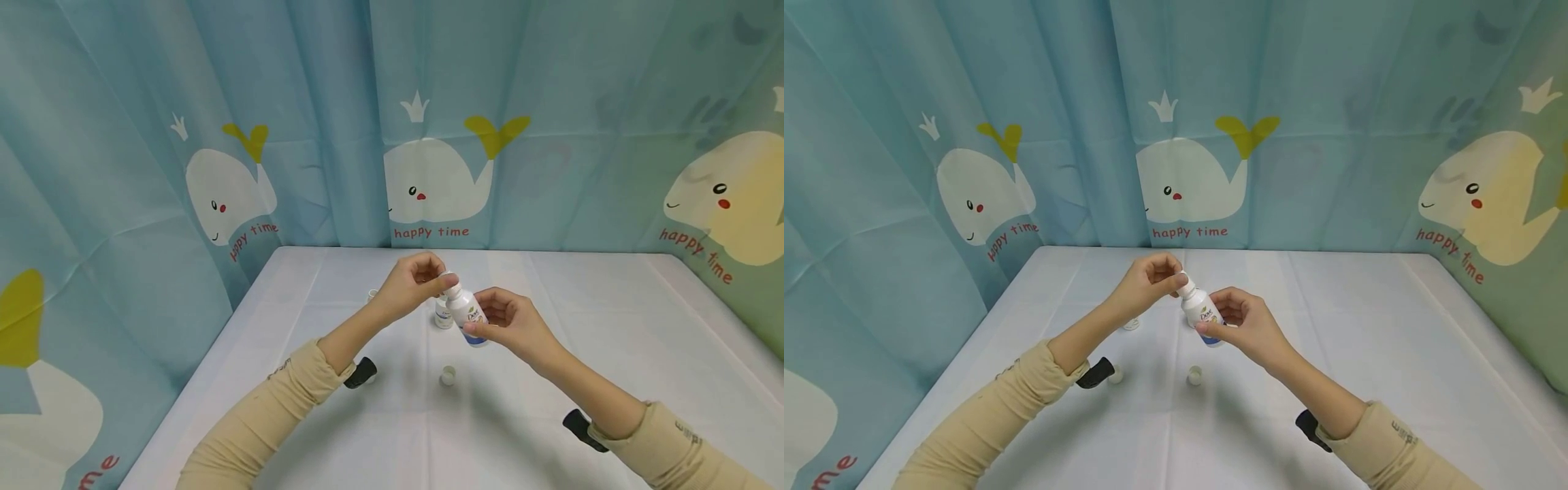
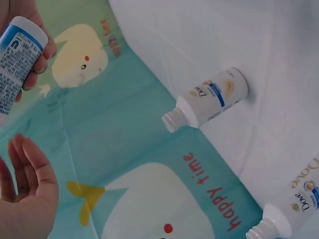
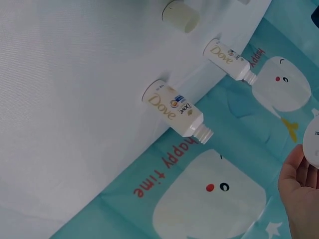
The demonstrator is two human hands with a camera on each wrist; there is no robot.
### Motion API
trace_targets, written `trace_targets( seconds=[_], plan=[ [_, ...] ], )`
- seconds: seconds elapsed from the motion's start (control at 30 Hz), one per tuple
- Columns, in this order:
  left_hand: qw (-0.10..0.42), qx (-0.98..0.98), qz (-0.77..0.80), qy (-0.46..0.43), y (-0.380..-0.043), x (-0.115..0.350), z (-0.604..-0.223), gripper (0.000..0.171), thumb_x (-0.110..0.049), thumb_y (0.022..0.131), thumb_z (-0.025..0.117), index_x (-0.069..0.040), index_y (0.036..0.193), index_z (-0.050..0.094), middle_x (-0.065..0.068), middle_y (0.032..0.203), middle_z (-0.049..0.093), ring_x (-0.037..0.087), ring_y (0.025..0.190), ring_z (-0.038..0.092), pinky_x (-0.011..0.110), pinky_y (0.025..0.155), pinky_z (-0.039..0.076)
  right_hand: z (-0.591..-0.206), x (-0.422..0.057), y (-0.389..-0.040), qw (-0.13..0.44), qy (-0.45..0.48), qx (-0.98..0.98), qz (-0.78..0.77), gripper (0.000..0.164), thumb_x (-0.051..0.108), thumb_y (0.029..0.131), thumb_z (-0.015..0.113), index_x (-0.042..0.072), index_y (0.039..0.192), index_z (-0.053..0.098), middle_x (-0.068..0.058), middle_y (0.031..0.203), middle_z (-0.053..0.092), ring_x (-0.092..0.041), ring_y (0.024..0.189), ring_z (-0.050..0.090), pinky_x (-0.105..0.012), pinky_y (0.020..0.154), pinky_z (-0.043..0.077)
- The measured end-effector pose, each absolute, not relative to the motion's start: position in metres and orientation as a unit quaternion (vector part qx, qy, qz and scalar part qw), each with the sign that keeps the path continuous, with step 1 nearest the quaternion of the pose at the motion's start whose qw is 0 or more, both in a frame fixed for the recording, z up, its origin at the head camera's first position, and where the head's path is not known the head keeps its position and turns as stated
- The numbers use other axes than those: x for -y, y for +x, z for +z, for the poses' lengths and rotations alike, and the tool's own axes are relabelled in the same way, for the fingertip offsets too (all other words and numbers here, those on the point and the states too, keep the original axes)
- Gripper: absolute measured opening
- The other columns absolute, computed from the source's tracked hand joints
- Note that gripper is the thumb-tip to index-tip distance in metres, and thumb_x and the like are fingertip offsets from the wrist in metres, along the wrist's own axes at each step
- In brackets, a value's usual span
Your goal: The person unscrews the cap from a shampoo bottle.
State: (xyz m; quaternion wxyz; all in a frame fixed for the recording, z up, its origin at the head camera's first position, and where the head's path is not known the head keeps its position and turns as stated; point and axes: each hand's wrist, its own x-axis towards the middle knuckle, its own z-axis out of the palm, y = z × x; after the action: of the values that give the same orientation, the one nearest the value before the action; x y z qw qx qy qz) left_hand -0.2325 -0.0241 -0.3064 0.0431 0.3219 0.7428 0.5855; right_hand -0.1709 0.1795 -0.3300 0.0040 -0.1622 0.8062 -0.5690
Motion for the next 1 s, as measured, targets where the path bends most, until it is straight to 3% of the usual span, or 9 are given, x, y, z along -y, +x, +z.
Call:
trace_targets(
  seconds=[0.03, 0.1, 0.2, 0.3, 0.37, 0.6, 1.0],
  plan=[
    [0.044, -0.743, 0.587, 0.320, -0.232, 0.024, -0.306, 0.084, -0.078, 0.065, 0.059, -0.001, 0.101, 0.059, 0.008, 0.093, 0.060, 0.019, 0.080, 0.060, 0.026, 0.074, 0.054, -0.330, -0.179, -0.171, 0.004, -0.163, -0.806, -0.569, 0.037, 0.013, 0.082, 0.072, -0.004, 0.112, 0.058, 0.003, 0.096, 0.065, -0.009, 0.082, 0.063, -0.024, 0.074, 0.055],
    [0.052, -0.736, 0.594, 0.320, -0.232, 0.026, -0.305, 0.077, -0.069, 0.075, 0.060, -0.003, 0.114, 0.058, 0.013, 0.107, 0.062, 0.022, 0.093, 0.063, 0.029, 0.082, 0.055, -0.330, -0.180, -0.171, 0.003, -0.163, -0.805, -0.570, 0.037, 0.013, 0.083, 0.072, -0.004, 0.112, 0.058, 0.004, 0.096, 0.065, -0.008, 0.083, 0.063, -0.024, 0.074, 0.055],
    [0.065, -0.715, 0.606, 0.343, -0.230, 0.029, -0.302, 0.052, -0.034, 0.090, 0.064, -0.004, 0.130, 0.051, 0.018, 0.127, 0.057, 0.025, 0.111, 0.059, 0.032, 0.092, 0.053, -0.330, -0.180, -0.171, 0.003, -0.163, -0.804, -0.572, 0.037, 0.012, 0.083, 0.072, -0.004, 0.113, 0.057, 0.006, 0.096, 0.065, -0.008, 0.083, 0.063, -0.024, 0.074, 0.055],
    [0.069, -0.690, 0.605, 0.390, -0.229, 0.033, -0.299, 0.045, 0.001, 0.088, 0.061, 0.004, 0.131, 0.049, 0.023, 0.132, 0.052, 0.031, 0.120, 0.054, 0.034, 0.097, 0.050, -0.329, -0.181, -0.171, 0.006, -0.162, -0.802, -0.575, 0.037, 0.012, 0.083, 0.072, -0.004, 0.113, 0.057, 0.009, 0.095, 0.065, -0.009, 0.083, 0.063, -0.025, 0.074, 0.055],
    [0.060, -0.683, 0.594, 0.420, -0.228, 0.034, -0.297, 0.044, 0.009, 0.085, 0.061, 0.009, 0.128, 0.050, 0.026, 0.132, 0.052, 0.033, 0.121, 0.053, 0.034, 0.098, 0.049, -0.329, -0.181, -0.170, 0.007, -0.163, -0.802, -0.575, 0.037, 0.013, 0.083, 0.072, -0.004, 0.113, 0.057, 0.009, 0.094, 0.065, -0.009, 0.083, 0.063, -0.025, 0.073, 0.055],
    [0.044, -0.692, 0.554, 0.461, -0.229, 0.037, -0.293, 0.034, 0.010, 0.083, 0.063, 0.013, 0.116, 0.058, 0.026, 0.123, 0.056, 0.032, 0.118, 0.053, 0.032, 0.094, 0.052, -0.331, -0.182, -0.171, 0.007, -0.163, -0.803, -0.573, 0.037, 0.012, 0.083, 0.072, -0.004, 0.113, 0.057, 0.007, 0.096, 0.065, -0.009, 0.083, 0.063, -0.025, 0.073, 0.055],
    [0.046, -0.704, 0.574, 0.416, -0.229, 0.034, -0.291, 0.031, 0.010, 0.080, 0.066, 0.013, 0.110, 0.061, 0.027, 0.115, 0.060, 0.025, 0.105, 0.061, 0.033, 0.087, 0.055, -0.331, -0.184, -0.170, -0.002, -0.175, -0.802, -0.571, 0.035, 0.011, 0.083, 0.071, -0.005, 0.111, 0.057, 0.015, 0.092, 0.065, -0.008, 0.082, 0.062, -0.024, 0.073, 0.055]
  ],
)
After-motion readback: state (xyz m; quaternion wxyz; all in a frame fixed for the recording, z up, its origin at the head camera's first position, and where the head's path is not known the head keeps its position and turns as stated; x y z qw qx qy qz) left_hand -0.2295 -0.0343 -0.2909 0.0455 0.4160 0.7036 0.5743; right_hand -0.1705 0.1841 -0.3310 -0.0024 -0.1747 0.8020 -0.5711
